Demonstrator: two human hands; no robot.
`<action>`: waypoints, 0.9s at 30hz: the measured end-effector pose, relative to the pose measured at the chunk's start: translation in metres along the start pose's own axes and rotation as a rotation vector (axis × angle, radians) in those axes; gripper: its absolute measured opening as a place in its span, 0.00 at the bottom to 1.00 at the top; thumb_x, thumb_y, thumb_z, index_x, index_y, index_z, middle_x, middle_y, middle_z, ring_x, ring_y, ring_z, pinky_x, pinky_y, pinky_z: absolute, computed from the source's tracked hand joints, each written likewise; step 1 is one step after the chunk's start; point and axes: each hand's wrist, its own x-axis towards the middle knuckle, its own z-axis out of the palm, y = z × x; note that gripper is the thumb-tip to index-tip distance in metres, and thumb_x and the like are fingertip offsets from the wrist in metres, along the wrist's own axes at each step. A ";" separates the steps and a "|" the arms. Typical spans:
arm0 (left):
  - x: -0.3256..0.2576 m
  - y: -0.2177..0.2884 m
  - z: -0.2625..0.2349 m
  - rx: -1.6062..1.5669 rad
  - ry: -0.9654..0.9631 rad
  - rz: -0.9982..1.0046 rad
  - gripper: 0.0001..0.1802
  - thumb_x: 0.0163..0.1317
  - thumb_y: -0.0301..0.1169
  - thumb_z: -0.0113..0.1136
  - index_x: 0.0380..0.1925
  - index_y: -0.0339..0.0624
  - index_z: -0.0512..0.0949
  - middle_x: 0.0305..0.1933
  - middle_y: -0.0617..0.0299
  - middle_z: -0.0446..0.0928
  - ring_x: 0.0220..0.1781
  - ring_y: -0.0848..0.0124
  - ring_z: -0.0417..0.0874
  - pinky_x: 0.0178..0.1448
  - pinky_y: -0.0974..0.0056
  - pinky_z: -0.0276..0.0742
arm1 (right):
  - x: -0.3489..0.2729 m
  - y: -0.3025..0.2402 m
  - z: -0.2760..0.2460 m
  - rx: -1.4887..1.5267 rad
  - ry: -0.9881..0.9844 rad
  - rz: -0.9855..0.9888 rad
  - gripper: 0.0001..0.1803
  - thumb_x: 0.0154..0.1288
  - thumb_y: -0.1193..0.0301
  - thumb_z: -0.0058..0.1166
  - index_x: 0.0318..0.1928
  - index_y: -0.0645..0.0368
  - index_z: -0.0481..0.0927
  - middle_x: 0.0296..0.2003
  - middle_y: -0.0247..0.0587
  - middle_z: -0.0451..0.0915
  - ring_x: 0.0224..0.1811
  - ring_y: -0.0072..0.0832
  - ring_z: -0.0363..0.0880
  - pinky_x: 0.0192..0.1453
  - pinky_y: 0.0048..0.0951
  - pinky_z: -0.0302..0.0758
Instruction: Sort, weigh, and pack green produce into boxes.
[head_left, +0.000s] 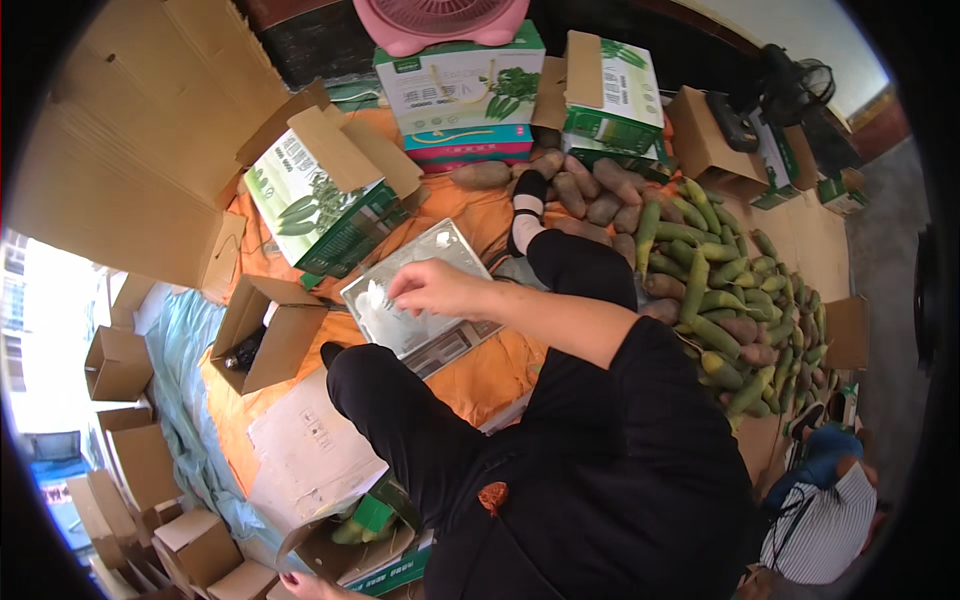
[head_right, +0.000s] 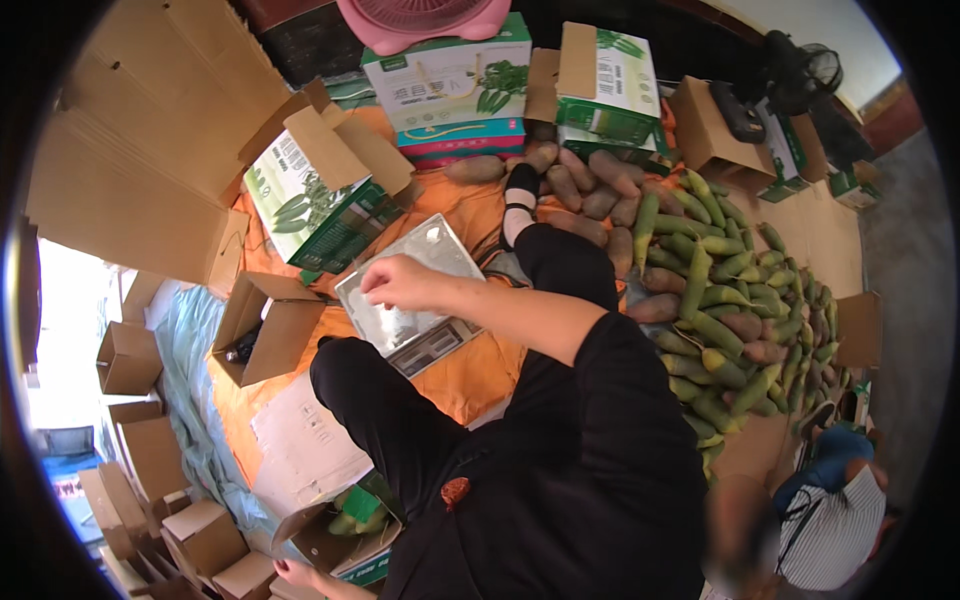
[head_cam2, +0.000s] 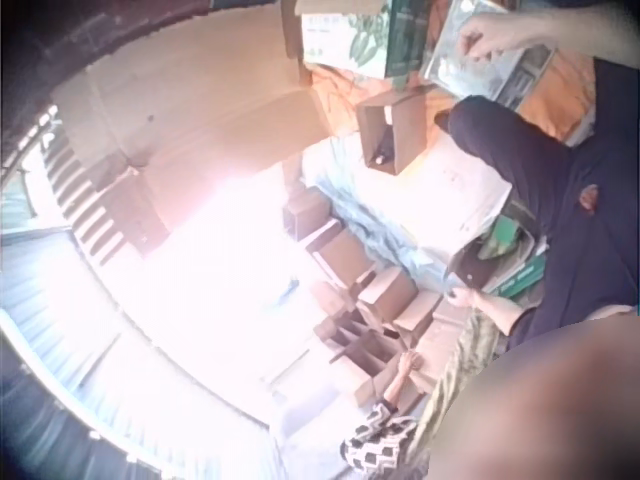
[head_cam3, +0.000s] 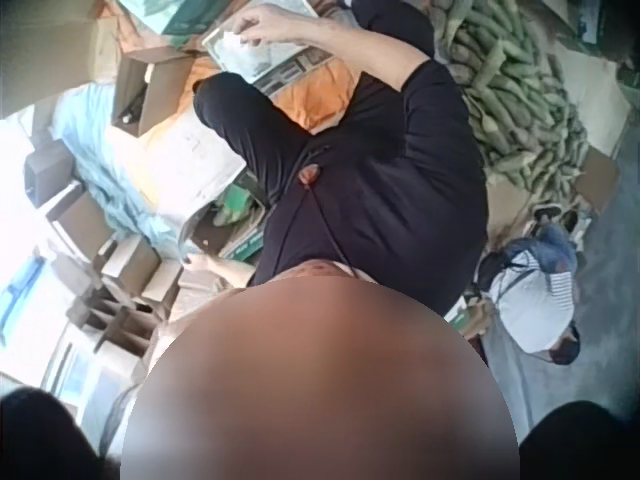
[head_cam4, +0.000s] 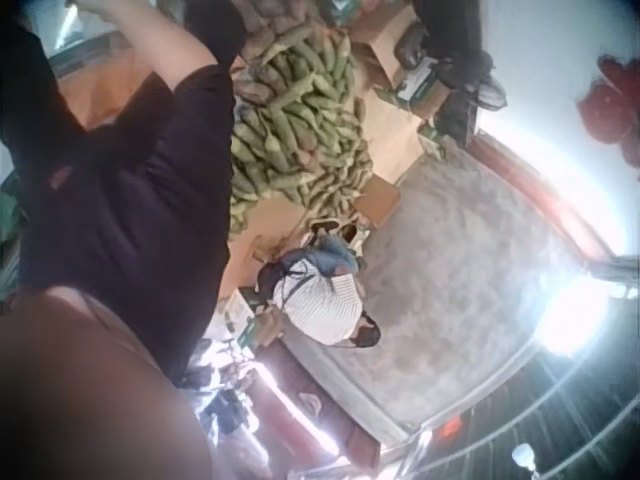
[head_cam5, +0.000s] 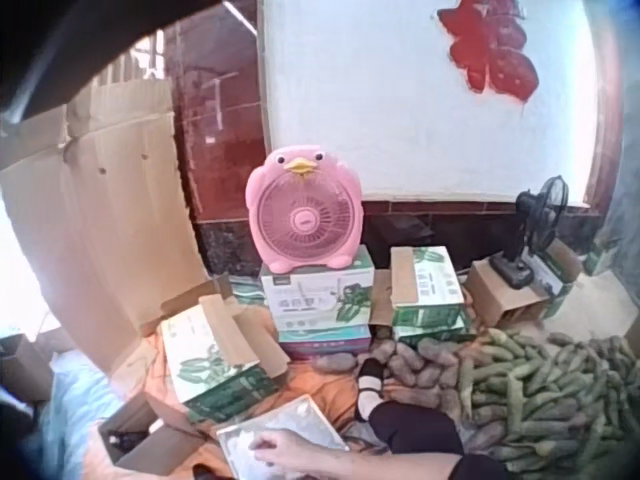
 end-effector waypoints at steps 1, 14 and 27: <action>-0.013 0.045 0.015 -0.092 0.011 0.098 0.20 0.62 0.26 0.51 0.53 0.29 0.73 0.54 0.48 0.76 0.53 0.60 0.78 0.58 0.62 0.72 | -0.005 0.009 -0.017 -0.029 0.033 0.034 0.11 0.61 0.71 0.55 0.44 0.60 0.78 0.35 0.34 0.79 0.33 0.19 0.76 0.36 0.22 0.72; -0.139 0.450 0.083 -0.210 -0.704 0.990 0.18 0.55 0.22 0.58 0.48 0.36 0.77 0.52 0.52 0.75 0.58 0.57 0.73 0.64 0.58 0.64 | 0.002 0.065 -0.085 -0.179 0.049 -0.007 0.13 0.57 0.72 0.56 0.42 0.67 0.78 0.30 0.40 0.80 0.28 0.23 0.77 0.33 0.26 0.74; -0.266 0.521 0.169 0.272 -1.155 1.454 0.23 0.51 0.36 0.65 0.49 0.48 0.78 0.57 0.58 0.72 0.67 0.58 0.64 0.69 0.36 0.48 | -0.005 0.052 -0.105 -0.337 0.092 -0.077 0.15 0.58 0.70 0.56 0.44 0.63 0.78 0.33 0.42 0.81 0.33 0.29 0.79 0.37 0.30 0.76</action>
